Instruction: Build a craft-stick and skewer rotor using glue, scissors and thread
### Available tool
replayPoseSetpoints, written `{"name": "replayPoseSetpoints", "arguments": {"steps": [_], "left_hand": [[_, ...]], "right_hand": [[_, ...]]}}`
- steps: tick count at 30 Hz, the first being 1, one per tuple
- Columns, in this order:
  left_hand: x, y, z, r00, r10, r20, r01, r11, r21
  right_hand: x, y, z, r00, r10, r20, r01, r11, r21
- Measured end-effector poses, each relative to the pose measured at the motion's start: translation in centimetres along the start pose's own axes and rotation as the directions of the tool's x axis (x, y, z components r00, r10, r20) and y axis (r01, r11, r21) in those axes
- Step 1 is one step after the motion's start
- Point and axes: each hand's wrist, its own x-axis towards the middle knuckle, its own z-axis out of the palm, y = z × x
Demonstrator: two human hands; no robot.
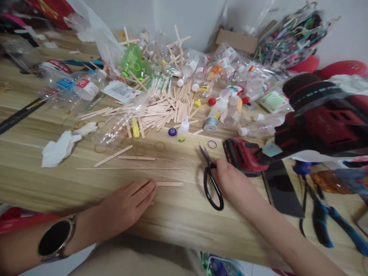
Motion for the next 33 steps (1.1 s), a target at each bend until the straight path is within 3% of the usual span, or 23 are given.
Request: {"name": "replayPoseSetpoints", "arguments": {"steps": [3, 6, 7, 8, 9, 11, 12, 13, 15, 18, 21, 24, 26, 27, 28, 29, 31, 32, 33], "left_hand": [[0.1, 0.0, -0.1, 1.000, 0.023, -0.007, -0.023, 0.998, -0.058], [1.5, 0.1, -1.7, 0.993, -0.118, 0.010, 0.114, 0.924, -0.365], [2.3, 0.3, -2.4, 0.982, -0.178, 0.070, 0.185, 0.803, -0.567], [3.2, 0.6, -3.1, 0.952, -0.226, 0.204, 0.301, 0.584, -0.754], [4.1, 0.9, -3.6, 0.910, -0.217, 0.353, 0.405, 0.289, -0.867], [5.9, 1.8, -4.0, 0.835, 0.049, 0.547, 0.536, -0.294, -0.791], [6.6, 2.3, -4.0, 0.800, 0.157, 0.579, 0.576, -0.470, -0.669], [7.1, 2.7, -3.8, 0.763, 0.212, 0.611, 0.611, -0.547, -0.573], [7.6, 3.2, -3.4, 0.698, 0.185, 0.692, 0.644, -0.584, -0.494], [7.3, 3.0, -3.4, 0.624, 0.082, 0.777, 0.654, -0.598, -0.462], [6.9, 2.4, -3.9, 0.598, 0.096, 0.796, 0.659, -0.624, -0.420], [6.9, 2.2, -4.5, 0.655, 0.172, 0.736, 0.647, -0.631, -0.428], [6.7, 2.2, -5.1, 0.748, 0.191, 0.635, 0.598, -0.609, -0.521], [6.4, 2.1, -5.4, 0.797, 0.171, 0.580, 0.564, -0.556, -0.611], [5.9, 2.0, -5.6, 0.846, 0.138, 0.516, 0.515, -0.463, -0.721], [5.4, 1.8, -5.8, 0.887, 0.059, 0.457, 0.454, -0.282, -0.845], [4.0, 1.5, -5.7, 0.946, -0.133, 0.295, 0.320, 0.265, -0.910], [3.3, 1.3, -5.3, 0.974, -0.171, 0.149, 0.219, 0.535, -0.816], [2.6, 1.2, -4.8, 0.987, -0.160, 0.016, 0.131, 0.745, -0.654]], "right_hand": [[-1.4, -1.3, -1.5, 1.000, 0.018, 0.000, -0.018, 0.987, 0.158], [-2.2, -3.6, -2.5, 0.981, 0.186, -0.046, -0.151, 0.898, 0.413], [-2.2, -4.4, -2.5, 0.970, 0.240, -0.051, -0.192, 0.872, 0.451], [-2.2, -5.1, -2.4, 0.960, 0.275, -0.054, -0.218, 0.856, 0.469], [-2.1, -5.8, -2.3, 0.955, 0.291, -0.055, -0.235, 0.858, 0.457], [-1.9, -6.8, -1.8, 0.959, 0.277, -0.050, -0.234, 0.883, 0.407], [-1.8, -7.2, -1.5, 0.965, 0.260, -0.043, -0.224, 0.896, 0.383], [-1.8, -7.4, -1.2, 0.971, 0.235, -0.037, -0.206, 0.910, 0.360], [-2.0, -7.4, -0.8, 0.985, 0.170, -0.034, -0.153, 0.941, 0.301], [-2.6, -6.6, -0.4, 0.994, 0.067, -0.081, -0.059, 0.994, 0.097], [-3.2, -6.1, -0.2, 0.984, -0.093, -0.154, 0.063, 0.979, -0.192], [-3.2, -6.5, -0.6, 0.951, -0.272, -0.147, 0.186, 0.882, -0.432], [-3.0, -6.9, -1.4, 0.936, -0.333, -0.110, 0.230, 0.819, -0.526], [-2.7, -6.9, -2.0, 0.935, -0.344, -0.085, 0.246, 0.805, -0.540], [-2.4, -6.9, -2.6, 0.937, -0.345, -0.053, 0.265, 0.803, -0.534], [-2.1, -6.8, -3.2, 0.942, -0.335, -0.018, 0.279, 0.813, -0.511], [-1.3, -6.7, -4.3, 0.952, -0.286, 0.107, 0.303, 0.846, -0.439], [-0.8, -6.8, -4.6, 0.955, -0.244, 0.167, 0.292, 0.862, -0.415], [-0.3, -6.9, -4.9, 0.954, -0.187, 0.236, 0.271, 0.875, -0.401]]}}
